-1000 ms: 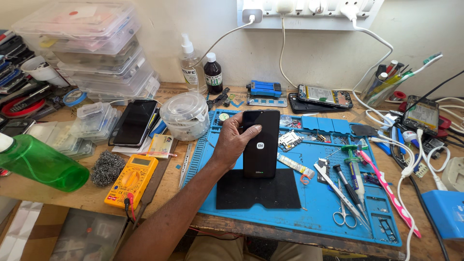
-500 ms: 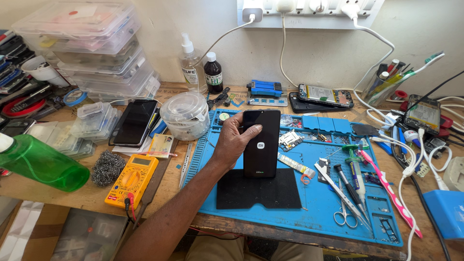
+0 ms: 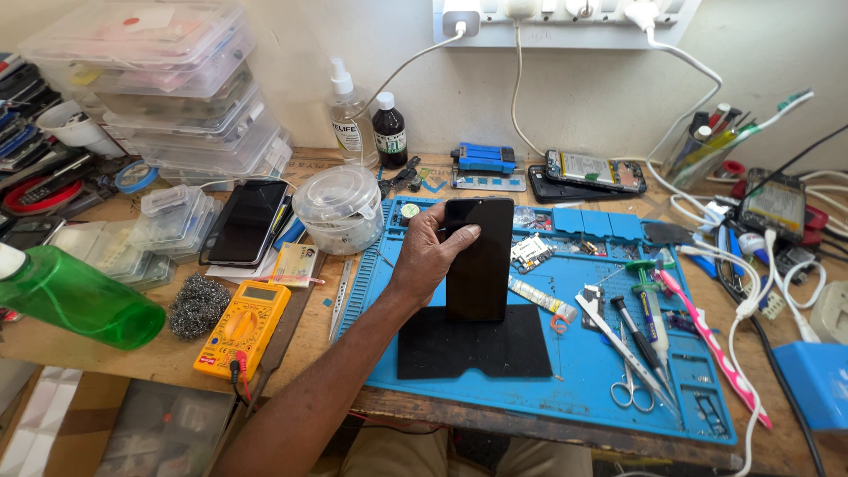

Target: The person uses tweezers to adjust internal components of a disassembled smartphone, repeatedly repositioning and inspecting the battery and motherboard area. The phone is turned over several times to access different sides, and the tweezers are used to lift and align small parts within the chassis.

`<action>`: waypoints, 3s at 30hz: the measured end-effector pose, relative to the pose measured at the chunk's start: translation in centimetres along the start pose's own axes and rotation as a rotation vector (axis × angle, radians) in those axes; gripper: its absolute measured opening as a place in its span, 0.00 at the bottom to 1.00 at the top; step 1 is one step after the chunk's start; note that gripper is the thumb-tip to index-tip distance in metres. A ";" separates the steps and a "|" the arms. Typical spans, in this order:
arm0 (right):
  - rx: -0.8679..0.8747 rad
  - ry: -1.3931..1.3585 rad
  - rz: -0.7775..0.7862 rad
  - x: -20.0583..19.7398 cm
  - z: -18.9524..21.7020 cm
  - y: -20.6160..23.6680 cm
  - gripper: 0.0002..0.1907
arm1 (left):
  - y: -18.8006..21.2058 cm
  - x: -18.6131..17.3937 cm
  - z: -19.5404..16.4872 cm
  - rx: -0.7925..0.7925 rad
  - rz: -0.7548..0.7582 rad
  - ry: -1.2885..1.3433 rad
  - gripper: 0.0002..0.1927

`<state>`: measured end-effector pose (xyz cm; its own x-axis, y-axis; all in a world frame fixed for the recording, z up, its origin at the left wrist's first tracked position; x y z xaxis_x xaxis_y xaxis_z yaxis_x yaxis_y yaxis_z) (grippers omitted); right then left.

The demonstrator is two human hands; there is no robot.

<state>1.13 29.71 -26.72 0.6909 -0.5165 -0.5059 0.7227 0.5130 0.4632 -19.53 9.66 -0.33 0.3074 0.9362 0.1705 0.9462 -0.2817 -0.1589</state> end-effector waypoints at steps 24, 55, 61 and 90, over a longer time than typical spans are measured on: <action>-0.820 -0.412 -0.913 -28.1 22.4 -2.6 0.15 | -0.9 -2.2 -0.7 -0.010 0.070 0.175 0.12; -0.885 -0.645 -0.855 -26.9 19.0 -3.7 0.12 | -0.8 -1.9 -0.5 -0.029 0.067 0.115 0.11; -0.862 -0.611 -0.894 -27.2 19.3 -3.7 0.12 | -0.8 -1.9 -0.6 -0.024 0.086 0.119 0.11; -0.888 -0.641 -0.899 -27.0 19.1 -3.7 0.12 | -0.5 -1.7 -0.5 -0.032 0.090 0.148 0.11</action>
<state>-19.81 28.73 -0.87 0.0717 -0.9868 0.1455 0.8277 -0.0225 -0.5607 -20.46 8.07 -0.11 0.4000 0.8664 0.2988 0.9163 -0.3714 -0.1497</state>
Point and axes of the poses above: each hand's wrist, its own y-axis away from the middle knuckle, its own x-axis out of the palm, z = x × y, the point moved 1 cm from there along -y, towards the middle knuckle, and after that the axes turned 8 degrees about -x, right-handed, at the moved point
